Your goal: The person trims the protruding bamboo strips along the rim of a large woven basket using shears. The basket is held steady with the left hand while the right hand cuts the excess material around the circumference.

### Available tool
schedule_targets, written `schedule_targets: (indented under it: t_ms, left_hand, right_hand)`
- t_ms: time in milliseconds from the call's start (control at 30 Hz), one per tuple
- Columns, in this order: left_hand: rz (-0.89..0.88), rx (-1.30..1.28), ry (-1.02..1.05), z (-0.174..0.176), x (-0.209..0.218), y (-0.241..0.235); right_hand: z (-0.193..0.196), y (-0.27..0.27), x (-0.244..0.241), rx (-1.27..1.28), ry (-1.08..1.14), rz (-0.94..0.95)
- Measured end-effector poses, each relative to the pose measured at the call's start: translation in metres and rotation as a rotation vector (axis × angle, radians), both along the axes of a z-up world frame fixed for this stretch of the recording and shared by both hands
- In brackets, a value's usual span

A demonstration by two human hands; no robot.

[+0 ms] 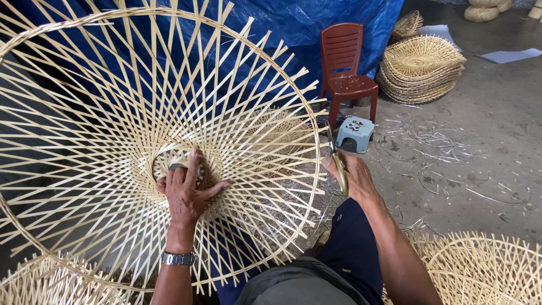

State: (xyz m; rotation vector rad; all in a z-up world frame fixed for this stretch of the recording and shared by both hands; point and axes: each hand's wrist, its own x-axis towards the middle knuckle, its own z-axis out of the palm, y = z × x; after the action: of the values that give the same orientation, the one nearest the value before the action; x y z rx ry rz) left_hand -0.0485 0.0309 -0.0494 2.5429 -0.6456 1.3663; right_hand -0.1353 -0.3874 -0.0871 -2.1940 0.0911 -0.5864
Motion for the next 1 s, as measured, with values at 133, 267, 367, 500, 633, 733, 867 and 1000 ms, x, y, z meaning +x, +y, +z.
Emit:
schedule_targets:
  t_ms: [133, 267, 367, 500, 633, 733, 867, 1000]
  left_hand:
    - [-0.008, 0.01, -0.014, 0.002, 0.002, 0.0]
    - [-0.06, -0.023, -0.035, 0.002, -0.003, 0.0]
    - [-0.069, -0.036, -0.035, 0.003, -0.003, -0.001]
    - [-0.039, -0.019, -0.036, -0.001, -0.003, 0.001]
    - [-0.107, -0.015, -0.045, 0.002, 0.014, 0.005]
    - [-0.12, -0.021, -0.056, -0.009, 0.014, 0.008]
    - [-0.139, -0.04, -0.11, -0.014, 0.023, 0.007]
    - [-0.114, -0.03, -0.09, -0.026, 0.012, 0.013]
  right_hand:
    - [0.008, -0.001, 0.001, 0.011, -0.002, -0.009]
    - [0.017, 0.002, -0.005, -0.014, 0.013, -0.022]
    - [0.025, 0.005, -0.006, -0.004, -0.018, -0.018]
    - [0.028, 0.008, -0.014, 0.106, -0.116, 0.086]
    - [0.022, 0.014, -0.013, 0.121, -0.153, 0.049]
    - [0.005, 0.022, -0.02, 0.221, -0.089, 0.006]
    - [-0.014, 0.031, -0.024, 0.471, -0.125, 0.137]
    - [-0.043, 0.058, -0.036, 0.518, -0.231, 0.123]
